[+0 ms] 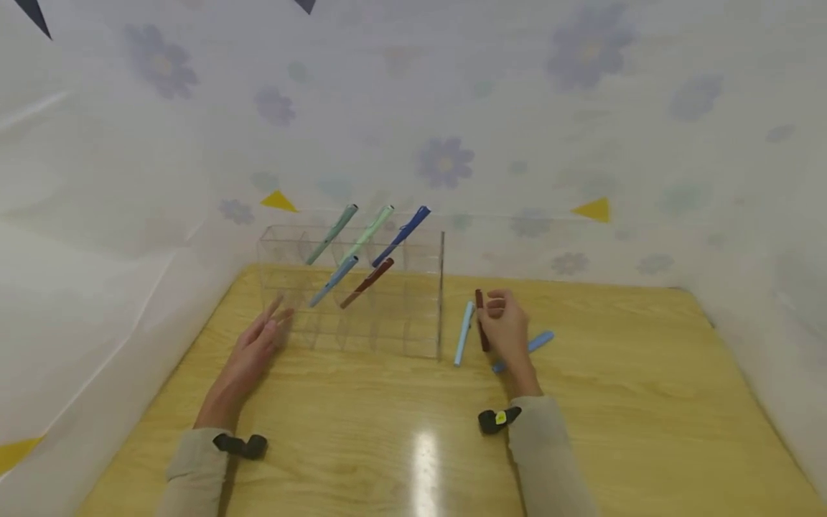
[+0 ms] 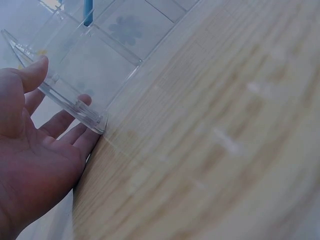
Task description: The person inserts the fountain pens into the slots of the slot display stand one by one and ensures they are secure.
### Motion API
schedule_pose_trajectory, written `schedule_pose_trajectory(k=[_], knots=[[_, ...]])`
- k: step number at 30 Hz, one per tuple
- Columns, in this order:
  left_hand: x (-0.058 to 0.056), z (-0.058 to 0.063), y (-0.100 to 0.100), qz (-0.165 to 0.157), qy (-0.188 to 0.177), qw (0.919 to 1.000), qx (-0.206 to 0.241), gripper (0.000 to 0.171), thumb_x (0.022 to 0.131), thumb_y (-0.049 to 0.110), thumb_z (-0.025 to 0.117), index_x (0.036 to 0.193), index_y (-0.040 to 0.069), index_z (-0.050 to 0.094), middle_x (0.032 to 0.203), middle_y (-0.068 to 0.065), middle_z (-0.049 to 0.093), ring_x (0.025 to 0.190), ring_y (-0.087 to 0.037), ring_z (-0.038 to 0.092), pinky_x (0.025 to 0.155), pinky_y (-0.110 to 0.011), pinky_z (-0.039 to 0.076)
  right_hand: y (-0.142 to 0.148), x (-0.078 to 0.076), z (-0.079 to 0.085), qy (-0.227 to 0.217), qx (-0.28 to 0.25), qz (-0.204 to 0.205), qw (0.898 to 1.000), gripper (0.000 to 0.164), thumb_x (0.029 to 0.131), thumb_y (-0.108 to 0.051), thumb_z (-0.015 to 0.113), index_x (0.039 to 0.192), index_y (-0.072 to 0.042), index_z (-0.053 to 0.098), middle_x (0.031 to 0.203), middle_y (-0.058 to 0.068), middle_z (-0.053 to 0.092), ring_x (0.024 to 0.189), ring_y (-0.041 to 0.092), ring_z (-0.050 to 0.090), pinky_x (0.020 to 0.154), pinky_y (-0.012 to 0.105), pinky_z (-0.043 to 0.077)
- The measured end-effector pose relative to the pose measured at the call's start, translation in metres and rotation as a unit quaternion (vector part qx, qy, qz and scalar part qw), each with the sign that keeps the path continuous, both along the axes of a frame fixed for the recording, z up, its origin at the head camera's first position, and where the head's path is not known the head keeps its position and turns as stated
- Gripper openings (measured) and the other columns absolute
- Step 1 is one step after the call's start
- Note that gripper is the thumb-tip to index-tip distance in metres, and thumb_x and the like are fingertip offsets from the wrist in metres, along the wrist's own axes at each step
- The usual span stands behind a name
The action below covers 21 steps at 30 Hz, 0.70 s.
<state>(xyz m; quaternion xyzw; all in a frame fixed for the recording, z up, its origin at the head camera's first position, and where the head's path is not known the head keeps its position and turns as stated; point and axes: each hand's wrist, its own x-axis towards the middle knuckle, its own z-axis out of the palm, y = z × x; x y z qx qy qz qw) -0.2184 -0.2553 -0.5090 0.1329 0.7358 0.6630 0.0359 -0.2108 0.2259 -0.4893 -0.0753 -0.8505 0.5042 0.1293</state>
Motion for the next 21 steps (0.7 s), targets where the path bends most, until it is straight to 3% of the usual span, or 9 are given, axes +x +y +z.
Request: schedule_pose_trajectory(k=[6, 9, 16, 21], knots=[[-0.0001, -0.0018, -0.0037, -0.011, 0.008, 0.9998, 0.011, 0.053, 0.114, 0.028, 0.036, 0.165, 0.022, 0.024, 0.162, -0.022, 0.035, 0.151, -0.034, 0.019, 0.102, -0.021, 0.033, -0.0040, -0.0022, -0.0055, -0.012, 0.019, 0.001, 1.000, 0.040, 0.096, -0.005, 0.070, 0.132, 0.004, 0.057, 0.120, 0.027, 0.065, 0.109, 0.040, 0.064, 0.088, 0.050, 0.054], [-0.0005, -0.0019, -0.0039, -0.010, 0.006, 0.9999, 0.010, 0.053, 0.114, 0.029, 0.036, 0.165, 0.023, 0.025, 0.161, -0.021, 0.036, 0.151, -0.033, 0.020, 0.104, -0.024, 0.033, -0.0046, -0.0032, -0.0086, -0.014, 0.023, -0.001, 1.000, 0.040, 0.094, -0.004, 0.070, 0.131, 0.005, 0.057, 0.120, 0.026, 0.065, 0.108, 0.039, 0.064, 0.088, 0.050, 0.054], [0.0002, -0.0006, -0.0040, -0.017, -0.006, 0.9998, 0.007, 0.053, 0.115, 0.031, 0.034, 0.166, 0.028, 0.022, 0.164, -0.020, 0.031, 0.154, -0.032, 0.016, 0.117, -0.057, 0.018, -0.0071, -0.0029, -0.0100, -0.018, 0.049, -0.010, 0.999, 0.034, 0.094, -0.005, 0.069, 0.126, 0.006, 0.064, 0.114, 0.026, 0.068, 0.102, 0.038, 0.065, 0.083, 0.049, 0.055], [0.0003, 0.0012, -0.0020, -0.018, -0.006, 0.9998, 0.009, 0.052, 0.114, 0.032, 0.034, 0.165, 0.031, 0.022, 0.164, -0.019, 0.031, 0.154, -0.031, 0.016, 0.116, -0.061, 0.016, -0.0067, -0.0016, -0.0084, -0.007, 0.066, -0.016, 0.998, 0.029, 0.094, -0.001, 0.066, 0.121, 0.008, 0.067, 0.110, 0.027, 0.070, 0.098, 0.039, 0.067, 0.085, 0.050, 0.055]])
